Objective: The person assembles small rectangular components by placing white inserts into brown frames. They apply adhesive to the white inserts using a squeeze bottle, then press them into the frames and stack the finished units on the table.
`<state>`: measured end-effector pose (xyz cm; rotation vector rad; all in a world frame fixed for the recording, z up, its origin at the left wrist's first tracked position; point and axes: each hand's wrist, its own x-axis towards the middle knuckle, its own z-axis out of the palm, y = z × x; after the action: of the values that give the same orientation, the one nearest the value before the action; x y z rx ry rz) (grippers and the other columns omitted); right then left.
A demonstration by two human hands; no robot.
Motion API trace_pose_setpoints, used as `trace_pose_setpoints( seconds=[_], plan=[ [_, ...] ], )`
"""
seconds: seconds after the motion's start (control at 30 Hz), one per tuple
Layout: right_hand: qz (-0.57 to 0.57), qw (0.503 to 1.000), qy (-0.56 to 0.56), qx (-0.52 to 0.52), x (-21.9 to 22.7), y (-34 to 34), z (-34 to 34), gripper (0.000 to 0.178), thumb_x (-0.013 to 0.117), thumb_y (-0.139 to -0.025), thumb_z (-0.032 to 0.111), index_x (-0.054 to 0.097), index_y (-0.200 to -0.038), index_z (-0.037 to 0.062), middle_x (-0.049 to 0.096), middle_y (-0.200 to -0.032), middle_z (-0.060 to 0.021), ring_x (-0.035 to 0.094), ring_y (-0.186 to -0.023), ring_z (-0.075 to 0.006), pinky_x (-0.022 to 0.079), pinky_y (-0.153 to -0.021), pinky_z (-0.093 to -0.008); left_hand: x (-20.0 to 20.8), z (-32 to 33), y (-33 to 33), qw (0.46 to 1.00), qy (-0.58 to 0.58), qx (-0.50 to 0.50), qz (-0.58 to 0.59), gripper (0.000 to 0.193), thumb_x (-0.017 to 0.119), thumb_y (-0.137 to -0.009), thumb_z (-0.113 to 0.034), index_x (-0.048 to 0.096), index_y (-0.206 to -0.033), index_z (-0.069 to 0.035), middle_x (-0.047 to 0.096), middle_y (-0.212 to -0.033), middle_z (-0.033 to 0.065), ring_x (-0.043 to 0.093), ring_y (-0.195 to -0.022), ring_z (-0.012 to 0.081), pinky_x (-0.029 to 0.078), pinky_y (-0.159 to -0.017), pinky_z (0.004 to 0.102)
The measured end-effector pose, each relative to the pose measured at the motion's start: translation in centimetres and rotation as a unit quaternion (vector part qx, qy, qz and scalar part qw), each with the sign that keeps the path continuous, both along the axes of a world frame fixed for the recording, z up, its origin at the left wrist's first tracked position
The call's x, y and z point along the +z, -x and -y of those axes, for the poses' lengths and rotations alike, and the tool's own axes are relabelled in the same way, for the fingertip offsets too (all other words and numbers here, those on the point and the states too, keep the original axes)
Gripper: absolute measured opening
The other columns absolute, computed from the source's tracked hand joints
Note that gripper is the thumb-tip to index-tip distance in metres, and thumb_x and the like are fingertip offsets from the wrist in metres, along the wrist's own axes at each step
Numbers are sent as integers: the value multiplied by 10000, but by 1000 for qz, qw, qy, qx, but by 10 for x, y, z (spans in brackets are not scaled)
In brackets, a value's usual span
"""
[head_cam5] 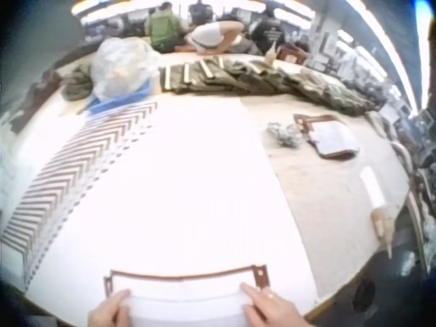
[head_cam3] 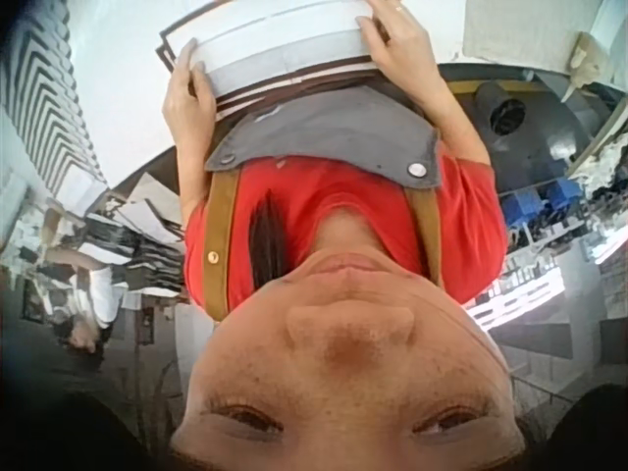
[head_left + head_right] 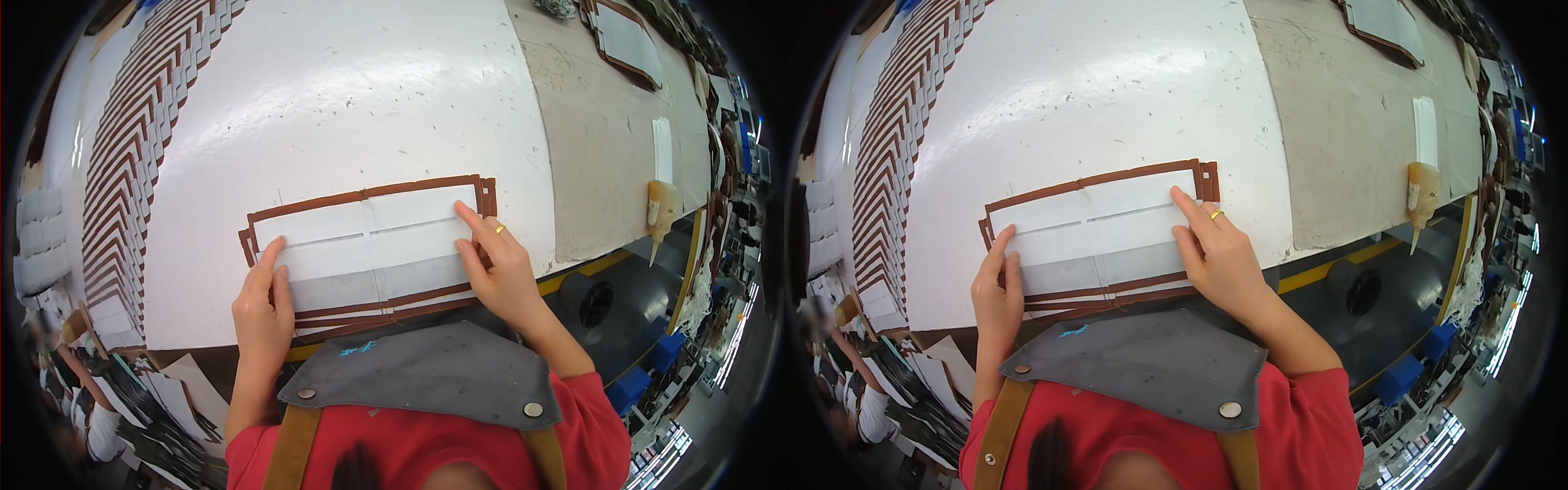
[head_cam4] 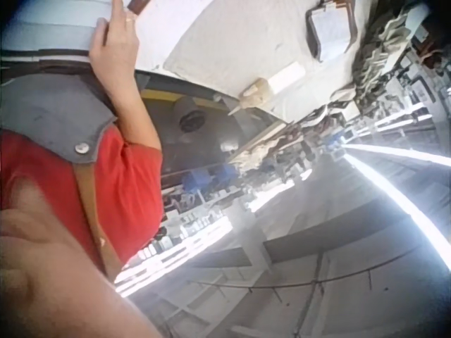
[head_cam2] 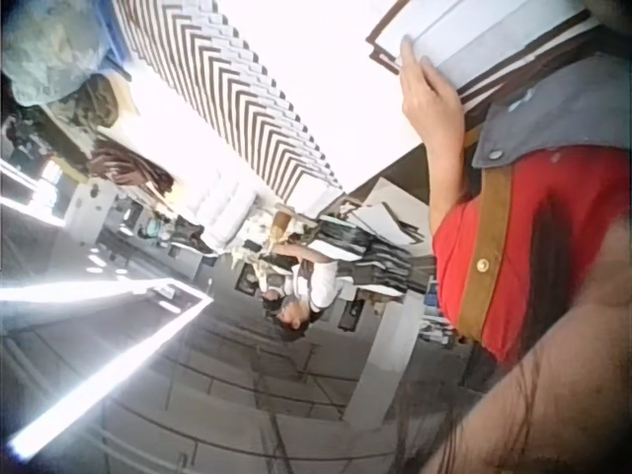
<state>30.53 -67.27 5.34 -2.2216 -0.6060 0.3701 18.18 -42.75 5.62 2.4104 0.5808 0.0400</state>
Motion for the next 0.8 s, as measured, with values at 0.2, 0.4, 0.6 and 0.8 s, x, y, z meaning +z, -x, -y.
trace_pose_setpoints(
  seconds=[0.2,0.4,0.6,0.8],
  plan=[
    [157,981,110,-19,3,-29,6,281,572,-793,-16,584,-1073,5,538,-786,-116,533,-614,-215,450,-541,-299,4,-4,-4,999,-28,-6,-28,256,565,-842,-50,588,-1097,-46,556,-761,109,520,-587,186,424,-549,281],
    [160,982,-30,95,6,-30,-35,253,595,-773,-6,597,-1024,22,576,-913,-100,547,-834,-254,449,-725,-343,-4,15,-26,967,-100,-185,143,260,623,-775,-63,601,-1034,-54,564,-1049,82,530,-957,228,390,-843,381],
    [209,957,-60,192,-9,-25,-57,251,613,-744,-1,613,-995,12,588,-1008,-91,542,-939,-256,443,-794,-361,-16,26,-34,953,-108,-250,134,293,617,-778,-67,599,-1070,-49,516,-1272,83,447,-1212,237,301,-1020,410],
    [237,948,-38,207,-23,-22,-55,308,598,-712,-24,626,-1018,2,595,-1045,-78,560,-940,-246,456,-817,-353,-22,26,-33,960,-66,-252,104,361,613,-786,-72,561,-1142,-66,483,-1317,92,403,-1264,248,270,-1053,432]
  ],
)
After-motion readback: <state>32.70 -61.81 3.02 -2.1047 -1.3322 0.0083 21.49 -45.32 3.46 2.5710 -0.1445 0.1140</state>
